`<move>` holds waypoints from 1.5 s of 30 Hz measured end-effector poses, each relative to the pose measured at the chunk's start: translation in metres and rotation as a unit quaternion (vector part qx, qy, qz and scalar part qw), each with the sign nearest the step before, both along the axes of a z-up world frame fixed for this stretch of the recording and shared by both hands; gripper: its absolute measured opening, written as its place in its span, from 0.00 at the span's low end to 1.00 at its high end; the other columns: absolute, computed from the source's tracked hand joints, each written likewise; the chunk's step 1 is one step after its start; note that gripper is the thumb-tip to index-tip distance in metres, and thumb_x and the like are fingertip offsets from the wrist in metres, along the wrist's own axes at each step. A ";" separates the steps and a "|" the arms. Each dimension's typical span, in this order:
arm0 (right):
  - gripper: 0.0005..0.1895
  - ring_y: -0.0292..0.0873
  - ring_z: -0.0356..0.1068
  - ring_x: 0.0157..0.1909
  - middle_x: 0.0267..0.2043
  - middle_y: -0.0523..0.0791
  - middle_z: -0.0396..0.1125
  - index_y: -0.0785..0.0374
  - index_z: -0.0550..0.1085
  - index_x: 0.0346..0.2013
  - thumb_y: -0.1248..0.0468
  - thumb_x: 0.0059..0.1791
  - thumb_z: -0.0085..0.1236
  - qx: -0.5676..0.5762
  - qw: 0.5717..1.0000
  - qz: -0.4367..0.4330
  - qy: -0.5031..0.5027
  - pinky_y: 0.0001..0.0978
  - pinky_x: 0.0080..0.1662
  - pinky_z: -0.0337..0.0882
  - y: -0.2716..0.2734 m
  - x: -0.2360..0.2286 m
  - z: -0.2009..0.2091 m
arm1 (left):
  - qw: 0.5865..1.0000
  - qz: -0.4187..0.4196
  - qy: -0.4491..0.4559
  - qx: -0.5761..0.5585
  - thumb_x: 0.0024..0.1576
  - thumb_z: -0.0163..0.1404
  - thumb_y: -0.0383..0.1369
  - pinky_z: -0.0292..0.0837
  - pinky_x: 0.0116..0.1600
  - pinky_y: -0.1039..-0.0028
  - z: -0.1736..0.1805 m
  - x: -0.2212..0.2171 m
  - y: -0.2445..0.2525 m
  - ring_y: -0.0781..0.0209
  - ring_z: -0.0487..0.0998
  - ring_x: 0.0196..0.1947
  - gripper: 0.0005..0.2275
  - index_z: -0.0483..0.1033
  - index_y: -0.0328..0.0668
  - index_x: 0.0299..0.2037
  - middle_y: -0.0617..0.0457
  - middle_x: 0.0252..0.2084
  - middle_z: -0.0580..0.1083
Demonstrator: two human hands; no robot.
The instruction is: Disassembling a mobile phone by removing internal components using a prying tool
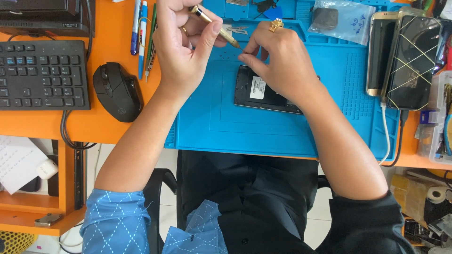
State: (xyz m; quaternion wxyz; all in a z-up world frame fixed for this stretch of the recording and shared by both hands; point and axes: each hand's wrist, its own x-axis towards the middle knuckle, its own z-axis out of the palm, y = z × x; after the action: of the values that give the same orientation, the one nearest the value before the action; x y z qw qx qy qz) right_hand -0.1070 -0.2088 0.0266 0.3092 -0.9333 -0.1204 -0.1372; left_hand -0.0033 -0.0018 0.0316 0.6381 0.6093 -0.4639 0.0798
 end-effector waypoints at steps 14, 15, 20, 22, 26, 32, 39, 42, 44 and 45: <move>0.16 0.54 0.67 0.40 0.44 0.51 0.70 0.66 0.79 0.54 0.65 0.55 0.76 -0.080 0.991 0.049 0.096 0.49 0.36 0.64 -0.024 -0.014 0.012 | 0.981 -0.039 -0.185 0.046 0.71 0.56 0.23 0.83 0.43 0.67 -0.008 -0.004 0.012 0.47 0.84 0.35 0.08 0.69 0.30 0.53 0.39 0.39 0.78; 0.14 0.53 0.69 0.39 0.43 0.51 0.72 0.65 0.81 0.53 0.64 0.55 0.74 -0.085 0.988 0.052 0.116 0.47 0.36 0.64 -0.027 -0.015 0.009 | 0.974 -0.068 -0.211 0.054 0.69 0.60 0.19 0.81 0.42 0.68 -0.008 -0.008 0.013 0.50 0.81 0.32 0.10 0.71 0.31 0.54 0.40 0.36 0.79; 0.09 0.51 0.69 0.41 0.44 0.47 0.73 0.59 0.81 0.52 0.65 0.57 0.68 -0.093 0.984 0.040 0.144 0.46 0.36 0.62 -0.027 -0.016 0.006 | 0.967 -0.125 -0.216 0.057 0.68 0.61 0.18 0.80 0.39 0.70 -0.013 -0.008 0.009 0.52 0.85 0.31 0.08 0.74 0.27 0.51 0.41 0.36 0.80; 0.09 0.50 0.69 0.41 0.44 0.46 0.73 0.59 0.81 0.53 0.64 0.58 0.68 -0.097 0.982 0.035 0.155 0.47 0.36 0.62 -0.027 -0.017 0.006 | 0.965 -0.124 -0.224 0.060 0.68 0.61 0.18 0.80 0.38 0.69 -0.013 -0.008 0.009 0.52 0.85 0.31 0.08 0.75 0.27 0.51 0.41 0.36 0.81; 0.09 0.51 0.68 0.41 0.45 0.47 0.73 0.59 0.82 0.53 0.64 0.58 0.68 -0.107 0.984 0.037 0.139 0.46 0.36 0.62 -0.029 -0.019 0.003 | 0.965 -0.143 -0.210 0.065 0.67 0.60 0.16 0.80 0.39 0.70 -0.014 -0.010 0.007 0.53 0.84 0.30 0.07 0.75 0.27 0.50 0.40 0.37 0.80; 0.08 0.50 0.69 0.41 0.44 0.47 0.72 0.59 0.82 0.52 0.64 0.58 0.68 -0.098 0.985 0.041 0.136 0.45 0.36 0.63 -0.028 -0.018 0.004 | 0.957 -0.150 -0.232 0.084 0.69 0.59 0.17 0.80 0.39 0.71 -0.013 -0.010 0.008 0.54 0.84 0.31 0.07 0.73 0.30 0.51 0.41 0.38 0.80; 0.07 0.49 0.69 0.39 0.43 0.48 0.73 0.61 0.81 0.52 0.65 0.58 0.67 -0.086 0.986 0.046 0.132 0.44 0.35 0.64 -0.027 -0.017 0.004 | 0.953 -0.146 -0.249 0.088 0.68 0.59 0.14 0.75 0.36 0.71 -0.010 -0.012 0.006 0.57 0.78 0.28 0.08 0.74 0.32 0.50 0.45 0.34 0.78; 0.07 0.50 0.69 0.39 0.43 0.49 0.73 0.62 0.81 0.51 0.65 0.59 0.67 -0.087 0.987 0.050 0.130 0.44 0.35 0.63 -0.028 -0.017 0.003 | 0.953 -0.161 -0.241 0.087 0.68 0.58 0.14 0.75 0.37 0.71 -0.008 -0.011 0.006 0.57 0.77 0.28 0.08 0.73 0.31 0.50 0.46 0.33 0.77; 0.06 0.50 0.70 0.40 0.43 0.49 0.73 0.62 0.81 0.51 0.64 0.60 0.67 -0.089 0.987 0.051 0.122 0.44 0.35 0.64 -0.028 -0.017 0.002 | 0.955 -0.186 -0.208 0.105 0.69 0.59 0.16 0.75 0.40 0.68 0.001 -0.011 0.007 0.53 0.78 0.32 0.07 0.75 0.30 0.52 0.43 0.36 0.77; 0.06 0.50 0.70 0.40 0.43 0.49 0.73 0.63 0.81 0.50 0.64 0.61 0.67 -0.091 0.988 0.054 0.114 0.44 0.36 0.64 -0.029 -0.016 0.002 | 0.955 -0.209 -0.174 0.122 0.71 0.59 0.17 0.75 0.43 0.66 0.006 -0.010 0.008 0.50 0.80 0.35 0.07 0.76 0.30 0.53 0.40 0.39 0.77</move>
State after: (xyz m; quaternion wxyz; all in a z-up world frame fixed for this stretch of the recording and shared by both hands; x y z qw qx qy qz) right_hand -0.1229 -0.2373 0.0281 0.2414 -0.9593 -0.1467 -0.0015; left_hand -0.0134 0.0058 0.0374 0.4706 0.5490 -0.6907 -0.0081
